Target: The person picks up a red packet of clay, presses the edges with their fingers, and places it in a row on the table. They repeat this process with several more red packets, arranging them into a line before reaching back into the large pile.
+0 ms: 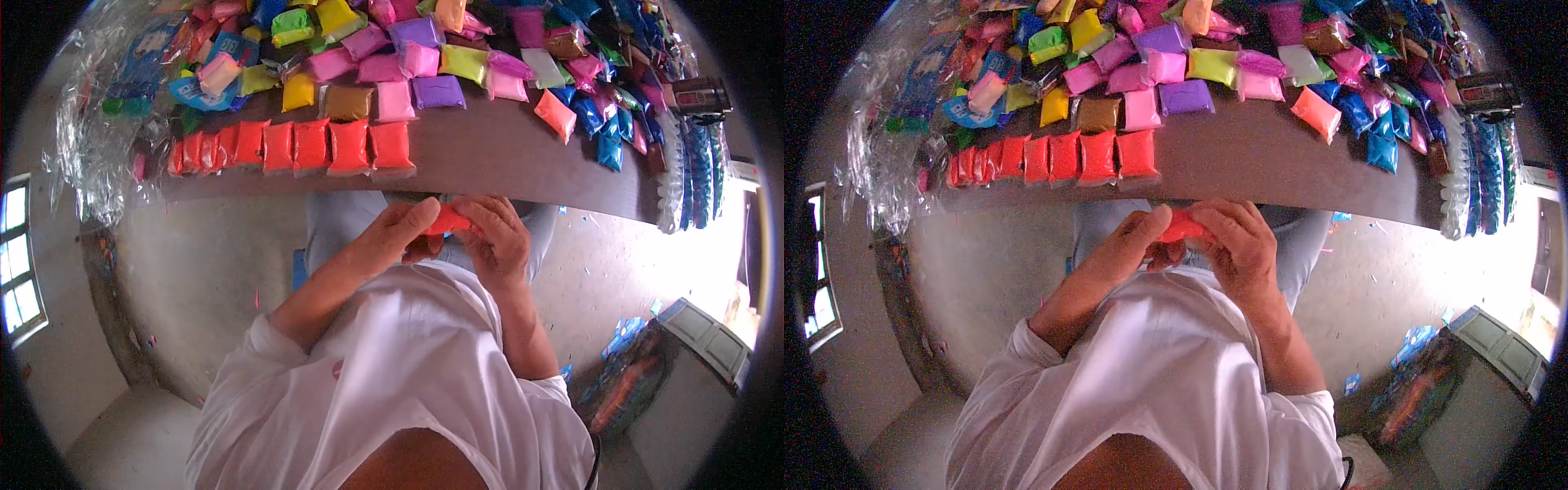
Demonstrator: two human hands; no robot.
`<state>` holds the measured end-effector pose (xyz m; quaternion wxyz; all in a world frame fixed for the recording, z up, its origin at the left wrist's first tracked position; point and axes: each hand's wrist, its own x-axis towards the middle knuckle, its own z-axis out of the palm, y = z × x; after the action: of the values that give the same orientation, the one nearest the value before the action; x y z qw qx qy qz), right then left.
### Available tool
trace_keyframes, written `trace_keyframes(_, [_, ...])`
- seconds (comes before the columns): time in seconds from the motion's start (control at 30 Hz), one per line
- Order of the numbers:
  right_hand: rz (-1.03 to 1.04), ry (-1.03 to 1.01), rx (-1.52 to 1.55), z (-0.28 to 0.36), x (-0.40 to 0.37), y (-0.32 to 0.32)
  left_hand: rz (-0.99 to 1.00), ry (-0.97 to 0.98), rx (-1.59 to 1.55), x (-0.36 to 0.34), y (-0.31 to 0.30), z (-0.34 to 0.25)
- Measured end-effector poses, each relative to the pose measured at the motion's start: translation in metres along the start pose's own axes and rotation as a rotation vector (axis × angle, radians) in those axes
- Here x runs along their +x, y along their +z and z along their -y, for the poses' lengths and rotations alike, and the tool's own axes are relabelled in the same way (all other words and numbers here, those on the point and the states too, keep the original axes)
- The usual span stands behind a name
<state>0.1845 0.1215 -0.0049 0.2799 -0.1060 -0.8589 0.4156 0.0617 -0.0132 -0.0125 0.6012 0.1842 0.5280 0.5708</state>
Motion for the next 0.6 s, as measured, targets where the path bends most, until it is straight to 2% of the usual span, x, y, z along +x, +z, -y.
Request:
trace_keyframes(0.03, [0.000, 0.001, -0.001, 0.000, -0.005, 0.000, 0.003, -0.023, -0.004, 0.000, -0.003, 0.003])
trace_keyframes(0.1, [-0.054, 0.445, 0.186, 0.001, -0.013, -0.001, -0.032, 0.021, 0.085, 0.002, -0.014, 0.013])
trace_keyframes(0.13, [-0.054, 0.447, 0.185, 0.003, -0.013, -0.004, -0.069, 0.064, 0.176, 0.003, -0.019, 0.016])
trace_keyframes(0.2, [-0.048, 0.674, 0.304, 0.011, -0.009, -0.009, -0.072, 0.068, 0.167, 0.002, -0.022, 0.019])
trace_keyframes(0.23, [-0.048, 0.675, 0.304, 0.009, -0.010, -0.008, -0.078, 0.073, 0.159, 0.002, -0.022, 0.018])
trace_keyframes(0.3, [-0.091, 0.745, 0.530, 0.003, -0.015, -0.002, -0.067, 0.065, 0.225, -0.001, -0.016, 0.009])
trace_keyframes(0.37, [-0.072, 0.793, 0.534, 0.005, -0.016, 0.003, -0.057, 0.057, 0.294, -0.002, -0.003, -0.003])
trace_keyframes(0.43, [-0.055, 0.842, 0.535, 0.011, -0.016, 0.010, -0.025, 0.262, 0.150, 0.000, 0.012, -0.010])
trace_keyframes(0.5, [0.017, 0.580, 0.408, 0.017, -0.015, 0.016, -0.062, 0.264, 0.213, 0.003, 0.008, -0.001])
trace_keyframes(0.6, [0.031, 0.635, 0.523, 0.022, -0.014, 0.013, -0.098, 0.251, 0.312, 0.001, 0.006, -0.003])
